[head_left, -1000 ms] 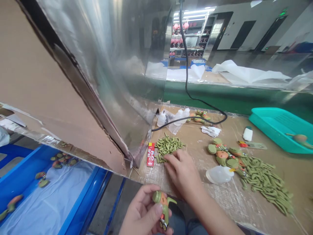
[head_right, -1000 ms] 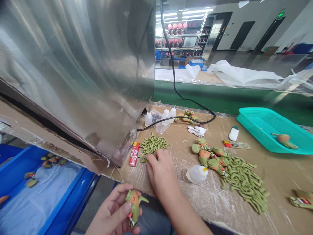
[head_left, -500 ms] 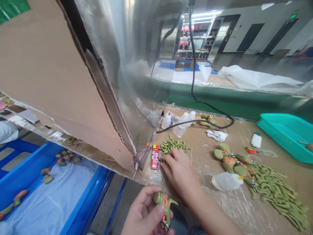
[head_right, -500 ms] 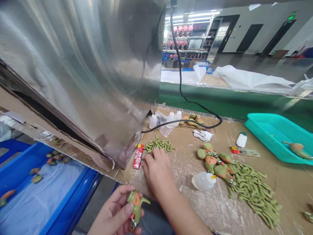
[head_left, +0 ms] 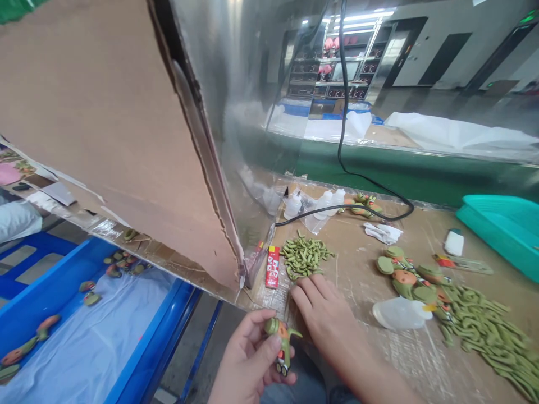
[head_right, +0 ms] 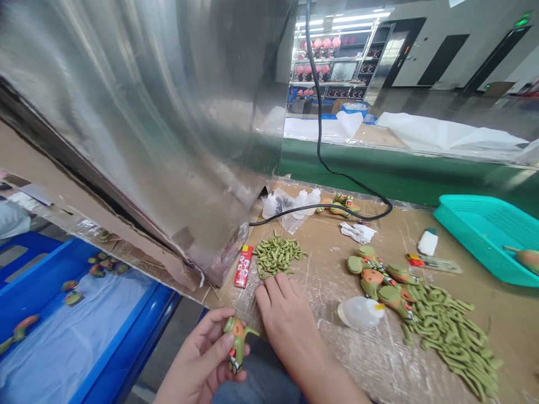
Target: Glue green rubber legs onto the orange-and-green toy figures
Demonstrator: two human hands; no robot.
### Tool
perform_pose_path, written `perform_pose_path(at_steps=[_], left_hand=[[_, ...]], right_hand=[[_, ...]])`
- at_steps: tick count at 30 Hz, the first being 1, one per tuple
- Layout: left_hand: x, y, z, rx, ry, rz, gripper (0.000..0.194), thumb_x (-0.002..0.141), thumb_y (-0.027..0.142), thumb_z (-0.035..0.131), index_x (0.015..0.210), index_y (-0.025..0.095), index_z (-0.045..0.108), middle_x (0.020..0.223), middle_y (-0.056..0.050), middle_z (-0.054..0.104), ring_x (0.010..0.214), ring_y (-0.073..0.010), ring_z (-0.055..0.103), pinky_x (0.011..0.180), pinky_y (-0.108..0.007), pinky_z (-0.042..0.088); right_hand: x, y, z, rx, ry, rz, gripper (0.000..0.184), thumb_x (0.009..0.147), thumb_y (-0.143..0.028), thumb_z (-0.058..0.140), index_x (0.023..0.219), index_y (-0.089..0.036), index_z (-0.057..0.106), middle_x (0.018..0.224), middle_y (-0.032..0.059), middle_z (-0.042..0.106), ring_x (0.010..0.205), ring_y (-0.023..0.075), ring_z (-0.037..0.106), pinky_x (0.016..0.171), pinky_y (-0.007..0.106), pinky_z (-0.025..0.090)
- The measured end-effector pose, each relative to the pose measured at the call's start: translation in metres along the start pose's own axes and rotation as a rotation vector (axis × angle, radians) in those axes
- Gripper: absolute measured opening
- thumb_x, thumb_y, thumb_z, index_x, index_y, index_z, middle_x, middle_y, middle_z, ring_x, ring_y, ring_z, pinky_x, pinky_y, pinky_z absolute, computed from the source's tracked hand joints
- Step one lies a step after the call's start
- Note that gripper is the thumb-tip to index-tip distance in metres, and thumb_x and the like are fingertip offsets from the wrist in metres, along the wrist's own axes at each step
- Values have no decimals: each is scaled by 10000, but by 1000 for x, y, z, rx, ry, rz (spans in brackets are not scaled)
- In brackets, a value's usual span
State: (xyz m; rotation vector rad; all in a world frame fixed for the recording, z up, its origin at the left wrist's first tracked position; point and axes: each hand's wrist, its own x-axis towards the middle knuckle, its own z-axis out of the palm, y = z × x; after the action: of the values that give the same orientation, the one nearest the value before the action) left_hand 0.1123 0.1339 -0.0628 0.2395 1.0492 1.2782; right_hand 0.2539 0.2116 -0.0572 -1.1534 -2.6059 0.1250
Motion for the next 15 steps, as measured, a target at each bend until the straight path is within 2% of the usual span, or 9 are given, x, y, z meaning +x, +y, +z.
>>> perform_pose_path(at_steps=[3,5,8,10,15], left_hand=[[-1,0,1,-19,-21,-36,355,575,241,819,881,180,650,780,-28,706,596,-175,663,429,-291,563],[-4,1,1,-41,-63,-64,340,589,260,810,888,191,663,783,-31,710,614,-187,674,443,-295,564],[-10,2,3,-59,-139,-102,306,603,283,798,882,217,689,729,-13,709,621,-190,682,464,-296,568],[-13,3,6,-46,-174,-115,298,600,279,800,878,231,703,709,-3,704,623,-184,681,471,-289,570],[-20,2,11,5,-218,-99,323,574,276,814,882,245,718,735,-7,709,570,-145,642,476,-306,583]], right_hand=[[-10,2,-4,126,55,39,182,856,-40,427,901,-136,574,856,100,556,804,258,497,710,413,464],[-18,1,-11,226,91,89,189,897,-80,379,943,-157,545,861,77,557,795,214,530,684,340,489],[-31,-7,-30,520,77,173,159,925,-154,420,951,-236,554,865,7,572,783,143,573,653,228,497],[-39,-14,-43,706,61,223,140,919,-185,468,933,-273,576,852,-26,582,780,123,584,661,202,487],[-51,-23,-59,751,32,180,134,899,-162,499,879,-256,593,816,-26,595,775,123,585,674,213,475]])
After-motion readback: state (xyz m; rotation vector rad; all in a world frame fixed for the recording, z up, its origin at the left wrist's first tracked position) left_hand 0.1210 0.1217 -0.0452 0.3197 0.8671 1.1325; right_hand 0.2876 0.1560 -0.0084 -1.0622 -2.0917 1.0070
